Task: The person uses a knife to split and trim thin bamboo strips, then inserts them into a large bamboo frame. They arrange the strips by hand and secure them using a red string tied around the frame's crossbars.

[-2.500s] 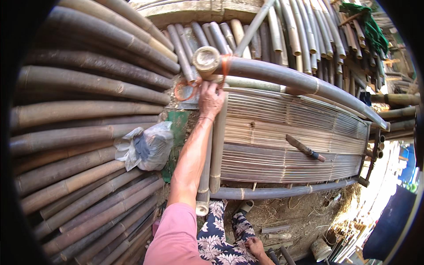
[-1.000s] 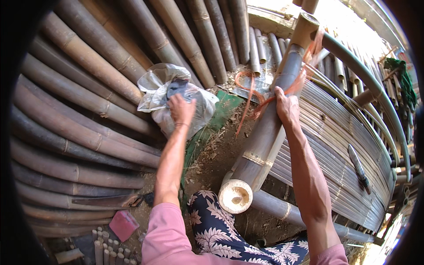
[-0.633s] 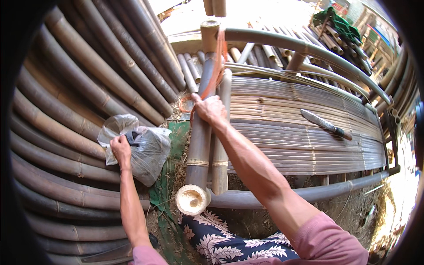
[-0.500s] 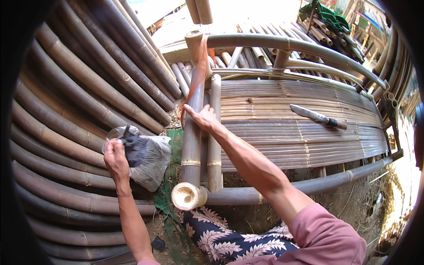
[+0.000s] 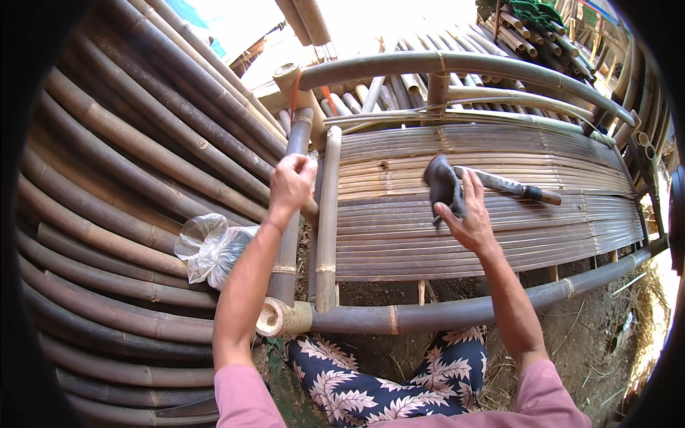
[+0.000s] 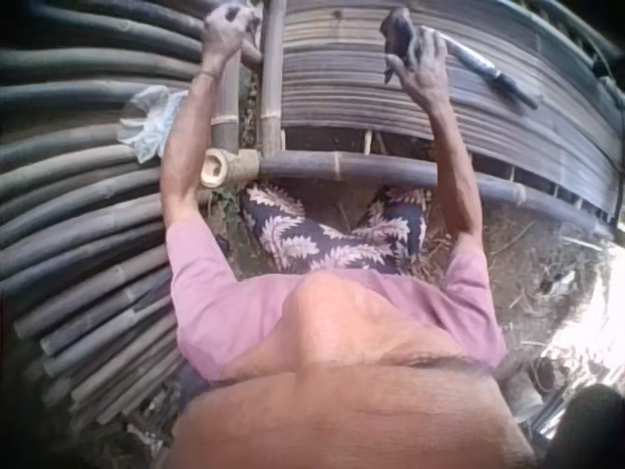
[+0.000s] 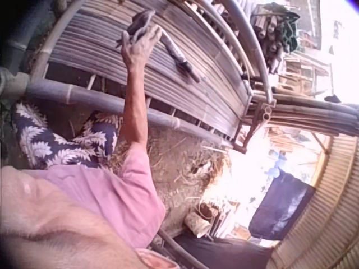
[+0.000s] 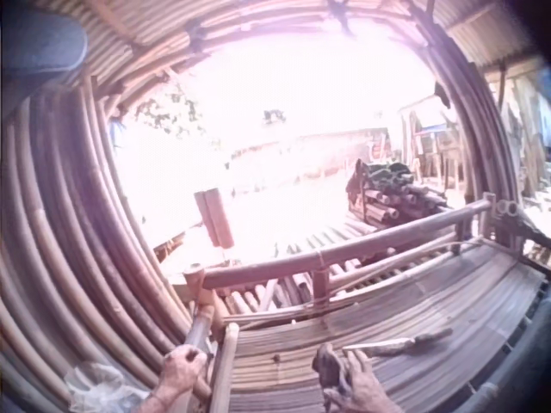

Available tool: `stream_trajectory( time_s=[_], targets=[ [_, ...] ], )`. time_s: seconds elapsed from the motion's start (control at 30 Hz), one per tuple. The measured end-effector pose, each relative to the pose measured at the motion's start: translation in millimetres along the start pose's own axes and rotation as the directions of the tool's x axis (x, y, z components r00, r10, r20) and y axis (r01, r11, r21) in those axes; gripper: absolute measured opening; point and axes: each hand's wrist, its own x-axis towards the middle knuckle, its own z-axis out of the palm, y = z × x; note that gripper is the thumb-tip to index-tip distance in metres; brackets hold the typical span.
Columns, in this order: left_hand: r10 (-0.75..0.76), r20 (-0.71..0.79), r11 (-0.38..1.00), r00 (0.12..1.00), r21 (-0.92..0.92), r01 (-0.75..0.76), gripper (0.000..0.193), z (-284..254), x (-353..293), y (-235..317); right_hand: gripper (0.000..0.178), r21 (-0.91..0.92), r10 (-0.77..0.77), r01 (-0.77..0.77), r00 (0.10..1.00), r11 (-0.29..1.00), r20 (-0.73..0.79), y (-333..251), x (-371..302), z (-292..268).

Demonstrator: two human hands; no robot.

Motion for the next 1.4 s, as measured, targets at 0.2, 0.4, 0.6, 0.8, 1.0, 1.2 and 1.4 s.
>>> stream_trajectory(
  time_s=[0.2,0.4,0.6,0.8,1.0,1.2,1.4],
  targets=[
    [0.049,-0.362,0.96,0.931,0.274,0.056,0.028,26.3,131.2,-112.5,0.088,-0.119,-0.039,0.073,0.964,0.99,0.264,24.7,-78.3,39.4],
    [0.11,-0.494,0.898,0.863,0.422,0.126,0.033,71.3,184.6,-119.1,0.067,-0.093,-0.02,0.048,0.958,0.995,0.287,26.6,-74.8,45.6],
    [0.105,-0.54,0.816,0.835,0.527,0.238,0.026,79.0,210.5,-124.9,0.057,-0.091,0.018,0.01,0.951,0.996,0.31,31.3,-71.6,47.6],
    [0.183,-0.497,0.828,0.848,0.543,0.139,0.027,75.0,187.1,-112.8,0.053,-0.096,0.037,-0.008,0.952,0.995,0.303,36.9,-72.8,46.7],
    [0.136,-0.348,0.697,0.928,0.699,0.16,0.031,31.5,159.5,-70.7,0.051,-0.047,0.001,0.011,0.967,0.999,0.254,36.9,-77.0,48.4],
    [0.162,-0.153,0.567,0.975,0.823,0.035,0.033,-15.0,126.6,-7.9,0.05,-0.047,-0.042,0.052,0.981,0.998,0.191,40.3,-76.1,46.5],
    [0.228,-0.311,0.789,0.922,0.614,0.011,0.034,-82.7,31.7,34.3,0.045,0.027,-0.106,0.103,0.985,0.994,0.133,33.8,-91.0,56.6]
  ],
)
